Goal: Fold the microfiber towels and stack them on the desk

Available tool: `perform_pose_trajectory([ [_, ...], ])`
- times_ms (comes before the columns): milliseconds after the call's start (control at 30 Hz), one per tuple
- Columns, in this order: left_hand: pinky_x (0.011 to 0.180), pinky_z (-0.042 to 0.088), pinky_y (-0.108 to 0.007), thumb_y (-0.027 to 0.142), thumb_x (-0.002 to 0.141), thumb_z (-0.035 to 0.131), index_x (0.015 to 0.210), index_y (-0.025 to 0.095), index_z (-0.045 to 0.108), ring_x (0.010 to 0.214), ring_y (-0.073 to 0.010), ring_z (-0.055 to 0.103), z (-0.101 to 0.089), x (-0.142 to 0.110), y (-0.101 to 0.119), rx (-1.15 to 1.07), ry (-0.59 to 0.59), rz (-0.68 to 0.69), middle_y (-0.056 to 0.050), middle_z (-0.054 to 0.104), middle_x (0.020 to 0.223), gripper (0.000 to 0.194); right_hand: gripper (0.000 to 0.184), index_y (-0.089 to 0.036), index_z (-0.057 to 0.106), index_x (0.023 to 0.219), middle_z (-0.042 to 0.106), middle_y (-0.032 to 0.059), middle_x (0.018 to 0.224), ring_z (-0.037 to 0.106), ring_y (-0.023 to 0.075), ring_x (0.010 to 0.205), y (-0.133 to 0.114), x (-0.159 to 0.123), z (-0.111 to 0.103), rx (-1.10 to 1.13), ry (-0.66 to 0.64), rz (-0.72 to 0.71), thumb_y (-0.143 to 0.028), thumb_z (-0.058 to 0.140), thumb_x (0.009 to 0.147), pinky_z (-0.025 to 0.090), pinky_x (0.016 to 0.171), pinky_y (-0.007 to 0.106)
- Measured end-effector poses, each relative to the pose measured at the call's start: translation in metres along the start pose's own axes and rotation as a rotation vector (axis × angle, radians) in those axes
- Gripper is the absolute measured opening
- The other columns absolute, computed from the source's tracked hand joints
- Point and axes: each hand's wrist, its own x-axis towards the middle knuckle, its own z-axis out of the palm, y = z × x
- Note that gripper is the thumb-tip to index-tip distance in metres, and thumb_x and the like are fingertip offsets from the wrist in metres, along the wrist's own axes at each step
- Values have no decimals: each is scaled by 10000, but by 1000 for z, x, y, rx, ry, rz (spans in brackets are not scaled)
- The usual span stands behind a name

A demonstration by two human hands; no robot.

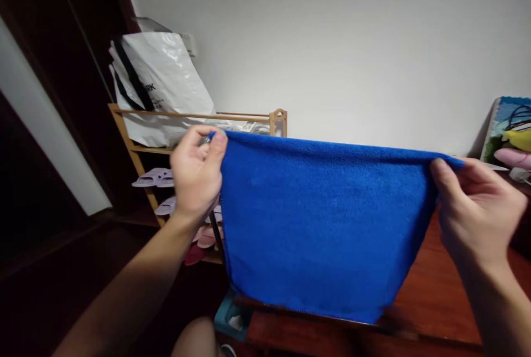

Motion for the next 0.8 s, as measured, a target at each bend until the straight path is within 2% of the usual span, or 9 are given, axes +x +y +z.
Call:
perform_pose_trajectory([
  [100, 412, 251, -184, 387, 840, 599, 786, 190, 511, 437, -75, 331, 12, 9, -31, 19, -70, -76, 76, 395, 538, 222, 409, -108, 631, 896, 545, -1, 748, 412, 32, 604, 18, 14, 25, 76, -89, 129, -485, 661, 742, 324, 576, 208],
  [167, 494, 333, -181, 335, 832, 592, 736, 174, 527, 523, -85, 435, 23, 11, -57, 85, -141, -204, 53, 467, 606, 198, 456, -98, 621, 913, 590, 22, 806, 466, 53, 661, 46, 22, 41, 105, -245, 270, -513, 655, 727, 361, 609, 210],
  [233, 585, 385, -188, 275, 834, 574, 726, 163, 547, 626, -102, 510, 34, 8, -85, 185, -214, -399, 40, 527, 667, 158, 488, -86, 615, 883, 599, 30, 778, 486, 71, 663, 80, 25, 57, 107, -382, 376, -540, 649, 708, 380, 606, 220],
  [367, 625, 413, -220, 192, 782, 642, 679, 147, 593, 654, -133, 550, 49, -10, -138, 321, -300, -575, 45, 539, 605, 122, 525, -115, 565, 737, 557, 7, 657, 466, 80, 584, 143, 11, 84, 58, -529, 485, -612, 669, 605, 389, 550, 226],
  [467, 669, 456, -264, 178, 765, 698, 691, 133, 613, 708, -158, 582, 55, -25, -172, 432, -362, -694, 24, 575, 648, 122, 528, -144, 512, 636, 485, -21, 565, 414, 70, 519, 177, -5, 101, -40, -574, 506, -641, 673, 556, 328, 476, 212],
  [567, 713, 515, -330, 271, 886, 608, 968, 125, 615, 806, -168, 613, 63, -37, -202, 494, -450, -812, -40, 625, 931, 167, 531, -159, 496, 607, 429, -42, 505, 375, 64, 472, 202, -15, 116, -139, -605, 490, -674, 626, 587, 283, 444, 213],
  [667, 749, 530, -373, 310, 928, 552, 1151, 147, 550, 893, -190, 613, 73, -47, -226, 544, -528, -887, -75, 586, 1105, 277, 521, -153, 522, 646, 451, -51, 516, 395, 57, 466, 224, -18, 128, -254, -634, 459, -670, 551, 702, 325, 467, 209],
  [800, 756, 528, -380, 305, 933, 541, 1162, 143, 544, 893, -196, 618, 84, -60, -245, 673, -603, -883, -81, 594, 1096, 281, 529, -156, 566, 723, 540, -18, 593, 527, 108, 583, 246, -23, 144, -448, -679, 405, -672, 463, 781, 439, 590, 262],
])
